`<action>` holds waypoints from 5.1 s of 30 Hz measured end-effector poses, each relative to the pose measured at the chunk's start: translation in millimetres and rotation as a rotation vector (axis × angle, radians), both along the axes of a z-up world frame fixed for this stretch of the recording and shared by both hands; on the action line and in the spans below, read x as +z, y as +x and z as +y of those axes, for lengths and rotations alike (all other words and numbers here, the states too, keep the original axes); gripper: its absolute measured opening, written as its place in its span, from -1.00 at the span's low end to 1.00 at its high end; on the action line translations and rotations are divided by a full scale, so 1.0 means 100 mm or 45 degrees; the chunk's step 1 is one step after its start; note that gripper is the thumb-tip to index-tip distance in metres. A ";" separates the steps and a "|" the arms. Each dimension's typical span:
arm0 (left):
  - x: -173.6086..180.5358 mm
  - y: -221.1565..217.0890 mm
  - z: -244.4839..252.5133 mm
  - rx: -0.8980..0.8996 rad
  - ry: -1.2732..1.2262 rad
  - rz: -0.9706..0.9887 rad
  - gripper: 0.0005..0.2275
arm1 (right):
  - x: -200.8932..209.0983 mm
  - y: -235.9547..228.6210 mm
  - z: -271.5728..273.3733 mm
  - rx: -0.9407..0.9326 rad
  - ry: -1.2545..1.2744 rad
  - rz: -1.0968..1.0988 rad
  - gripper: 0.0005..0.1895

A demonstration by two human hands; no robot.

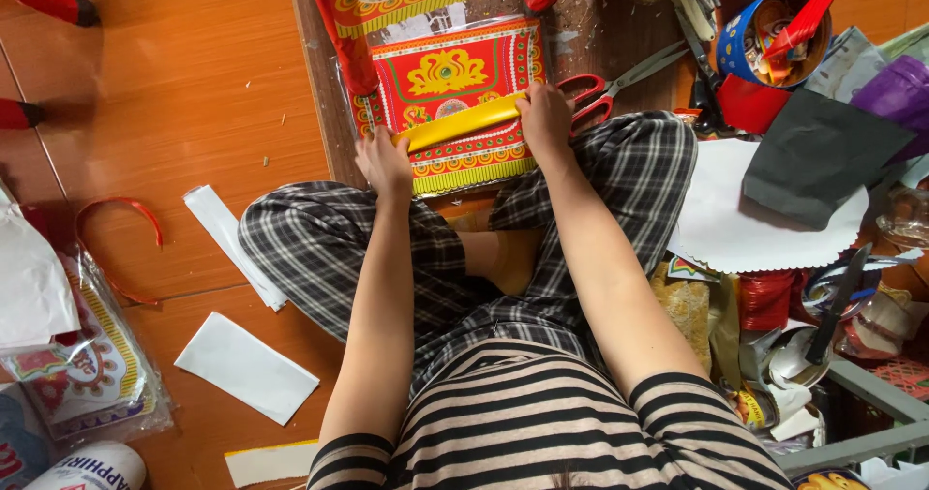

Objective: Decorating a red paper horse with colorful paper cutouts and strips

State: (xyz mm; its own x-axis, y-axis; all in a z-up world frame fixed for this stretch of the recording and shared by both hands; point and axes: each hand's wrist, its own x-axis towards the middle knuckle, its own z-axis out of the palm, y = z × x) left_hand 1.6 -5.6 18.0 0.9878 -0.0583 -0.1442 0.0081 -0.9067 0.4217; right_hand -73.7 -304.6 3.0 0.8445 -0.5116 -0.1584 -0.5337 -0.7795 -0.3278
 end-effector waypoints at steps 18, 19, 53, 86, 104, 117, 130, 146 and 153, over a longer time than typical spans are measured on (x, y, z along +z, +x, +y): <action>0.07 -0.12 -0.28 -0.416 0.079 -0.004 -0.46 | 0.18 0.10 0.17 -0.043 -0.171 0.120 -0.72; 0.06 -0.14 -0.29 -0.393 0.105 0.009 -0.44 | 0.20 0.10 0.19 -0.060 -0.150 0.130 -0.73; 0.06 0.12 -0.29 -0.339 0.271 0.245 -0.47 | -0.87 -0.17 1.29 0.403 -0.645 -0.789 -0.87; 0.37 0.06 -0.27 -0.823 -0.129 -0.383 -0.58 | 0.21 -0.33 0.58 0.092 -0.554 -0.353 -0.81; 0.19 0.04 -0.49 -0.639 -0.606 0.420 -0.73 | 0.55 -0.49 0.00 0.094 0.402 -0.114 -0.81; 0.92 -1.23 -0.58 -1.008 -0.742 -0.074 -0.58 | 1.08 -1.40 1.13 -0.358 1.308 -0.135 -0.35; 1.74 -0.73 -0.38 0.335 -2.010 0.682 -0.73 | 2.15 -2.18 0.20 0.406 1.964 0.013 -0.63; 1.99 -0.75 -0.32 0.297 -1.784 0.764 -0.72 | 0.45 -1.82 -2.67 -0.271 -0.218 0.117 -0.22; 2.01 -0.86 -0.44 0.174 -1.716 0.631 -0.78 | 1.09 -1.61 -2.68 -0.362 -0.136 0.253 -0.05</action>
State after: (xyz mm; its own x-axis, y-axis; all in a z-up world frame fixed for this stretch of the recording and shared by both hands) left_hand -84.2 -49.6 218.9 0.8620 -0.3350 -0.3804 0.4575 0.1915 0.8683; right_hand -234.8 -572.2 111.7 0.6245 -0.7439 -0.2379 -0.7790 -0.6153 -0.1207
